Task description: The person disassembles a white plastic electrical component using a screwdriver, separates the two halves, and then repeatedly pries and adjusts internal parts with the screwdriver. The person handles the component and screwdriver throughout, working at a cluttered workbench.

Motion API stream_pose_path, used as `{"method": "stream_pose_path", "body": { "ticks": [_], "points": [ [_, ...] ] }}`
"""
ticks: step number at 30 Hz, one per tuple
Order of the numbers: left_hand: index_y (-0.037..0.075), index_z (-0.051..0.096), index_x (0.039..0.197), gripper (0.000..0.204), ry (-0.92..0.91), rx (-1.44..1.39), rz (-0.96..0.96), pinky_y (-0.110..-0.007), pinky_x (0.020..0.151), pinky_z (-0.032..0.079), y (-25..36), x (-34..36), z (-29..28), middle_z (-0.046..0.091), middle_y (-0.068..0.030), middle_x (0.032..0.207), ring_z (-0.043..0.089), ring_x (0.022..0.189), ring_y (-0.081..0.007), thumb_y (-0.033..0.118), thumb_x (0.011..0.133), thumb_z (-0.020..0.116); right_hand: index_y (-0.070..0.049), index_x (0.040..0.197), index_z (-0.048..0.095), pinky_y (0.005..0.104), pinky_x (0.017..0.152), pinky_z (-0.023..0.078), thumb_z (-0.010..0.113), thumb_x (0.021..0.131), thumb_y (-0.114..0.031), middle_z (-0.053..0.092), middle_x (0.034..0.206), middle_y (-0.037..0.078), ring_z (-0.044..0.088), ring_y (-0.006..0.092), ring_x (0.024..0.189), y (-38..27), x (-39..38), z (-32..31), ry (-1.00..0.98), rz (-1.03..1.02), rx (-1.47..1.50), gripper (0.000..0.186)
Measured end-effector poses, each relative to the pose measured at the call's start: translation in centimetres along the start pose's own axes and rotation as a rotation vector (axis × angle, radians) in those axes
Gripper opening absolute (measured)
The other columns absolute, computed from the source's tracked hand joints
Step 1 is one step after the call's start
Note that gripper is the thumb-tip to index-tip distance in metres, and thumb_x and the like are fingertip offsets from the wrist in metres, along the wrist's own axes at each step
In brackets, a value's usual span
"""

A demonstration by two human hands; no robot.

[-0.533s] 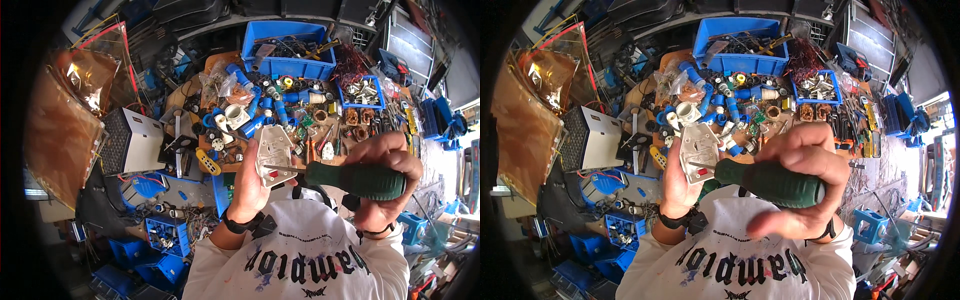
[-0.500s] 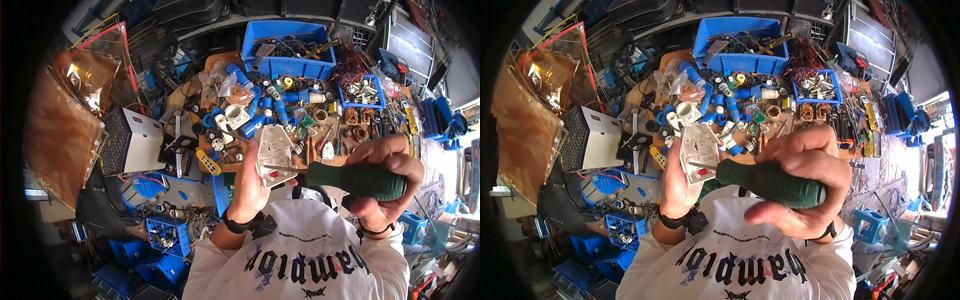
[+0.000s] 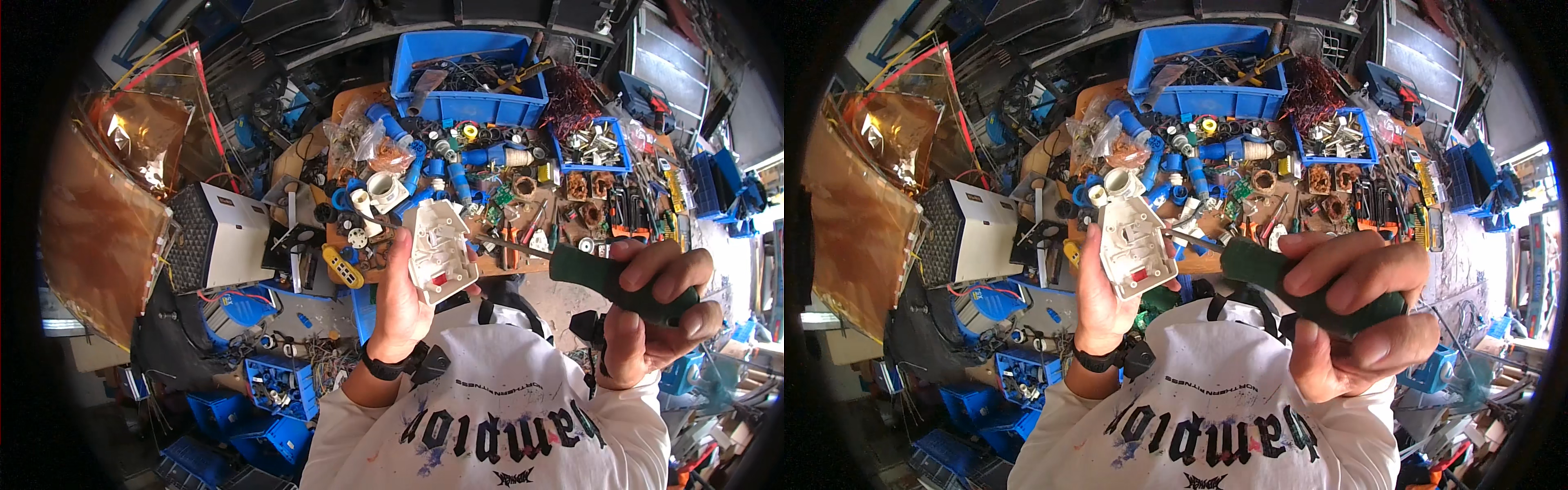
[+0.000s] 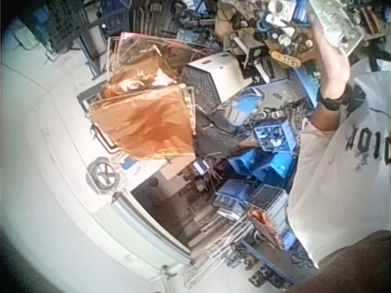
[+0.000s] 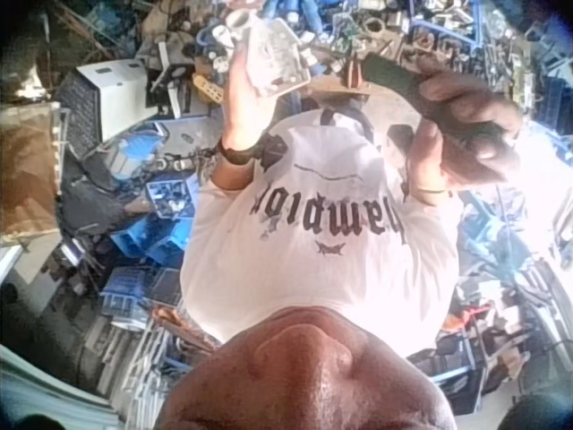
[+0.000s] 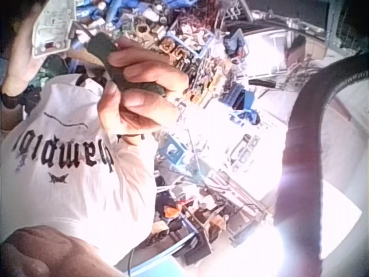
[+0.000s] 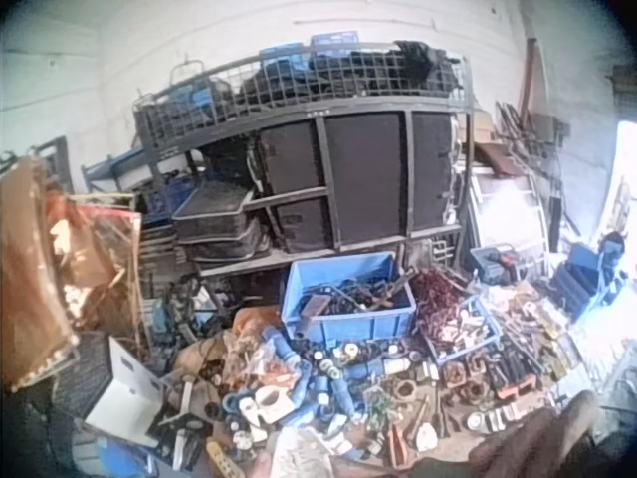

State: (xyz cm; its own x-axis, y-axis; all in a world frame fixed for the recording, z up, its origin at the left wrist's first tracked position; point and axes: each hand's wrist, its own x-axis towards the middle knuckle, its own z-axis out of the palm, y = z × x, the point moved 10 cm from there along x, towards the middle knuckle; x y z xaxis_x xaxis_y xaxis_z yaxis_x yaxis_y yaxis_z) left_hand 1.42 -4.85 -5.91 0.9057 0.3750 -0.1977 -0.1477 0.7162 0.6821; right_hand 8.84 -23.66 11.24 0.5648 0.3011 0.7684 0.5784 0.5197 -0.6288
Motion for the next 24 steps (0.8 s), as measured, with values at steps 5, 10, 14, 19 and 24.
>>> {"method": "stream_pose_path", "body": {
  "ticks": [5, 10, 14, 19, 24],
  "points": [
    [0.003, 0.033, 0.137, 0.071, -0.043, -0.083, -0.021, -0.047, 0.063, 0.058, 0.1, 0.3, 0.3, 0.055, -0.0192, 0.113, 0.06, 0.095, -0.0299, 0.056, 0.091, 0.035, -0.025, 0.115, 0.044, 0.0451, 0.086, 0.046, 0.065, 0.081, -0.006, 0.035, 0.096, 0.005, 0.047, 0.0203, 0.085, 0.8, -0.2, -1.0, -0.036, 0.047, -0.105, 0.043],
    [0.002, 0.03, 0.139, 0.076, -0.092, -0.104, 0.003, -0.051, 0.065, 0.057, 0.6, 0.9, 1.3, 0.052, -0.0203, 0.114, 0.058, 0.099, -0.0321, 0.057, 0.088, 0.039, -0.023, 0.116, 0.043, 0.048, 0.087, 0.047, 0.064, 0.081, -0.005, 0.036, 0.098, 0.007, 0.048, 0.0221, 0.088, 1.5, -1.0, -2.9, 0.05, 0.081, -0.1, 0.045],
    [0.002, 0.029, 0.14, 0.076, -0.104, -0.119, 0.01, -0.054, 0.067, 0.057, 0.8, 1.1, 1.7, 0.052, -0.0211, 0.116, 0.057, 0.1, -0.0332, 0.057, 0.088, 0.039, -0.023, 0.121, 0.045, 0.0472, 0.091, 0.044, 0.065, 0.082, -0.01, 0.035, 0.101, 0.006, 0.045, 0.0213, 0.091, 1.5, -1.2, -4.0, 0.112, 0.101, -0.067, 0.046],
    [0.002, 0.029, 0.14, 0.074, -0.066, -0.113, 0.006, -0.054, 0.069, 0.056, 0.6, 1.4, 1.8, 0.051, -0.0221, 0.12, 0.057, 0.103, -0.0343, 0.056, 0.09, 0.037, -0.023, 0.125, 0.046, 0.0448, 0.093, 0.044, 0.066, 0.083, -0.013, 0.035, 0.101, 0.006, 0.044, 0.0206, 0.093, 0.7, -1.4, -4.4, 0.115, 0.086, -0.002, 0.048],
    [0.002, 0.027, 0.141, 0.072, -0.034, -0.019, 0.041, -0.054, 0.072, 0.055, 0.7, 1.3, 1.9, 0.05, -0.0222, 0.122, 0.057, 0.104, -0.0352, 0.055, 0.092, 0.033, -0.02, 0.107, 0.043, 0.0529, 0.087, 0.051, 0.065, 0.076, 0.005, 0.039, 0.101, 0.009, 0.055, 0.0263, 0.086, 0.7, -2.0, -4.1, 0.122, 0.083, 0.106, 0.045]
  ]
}}
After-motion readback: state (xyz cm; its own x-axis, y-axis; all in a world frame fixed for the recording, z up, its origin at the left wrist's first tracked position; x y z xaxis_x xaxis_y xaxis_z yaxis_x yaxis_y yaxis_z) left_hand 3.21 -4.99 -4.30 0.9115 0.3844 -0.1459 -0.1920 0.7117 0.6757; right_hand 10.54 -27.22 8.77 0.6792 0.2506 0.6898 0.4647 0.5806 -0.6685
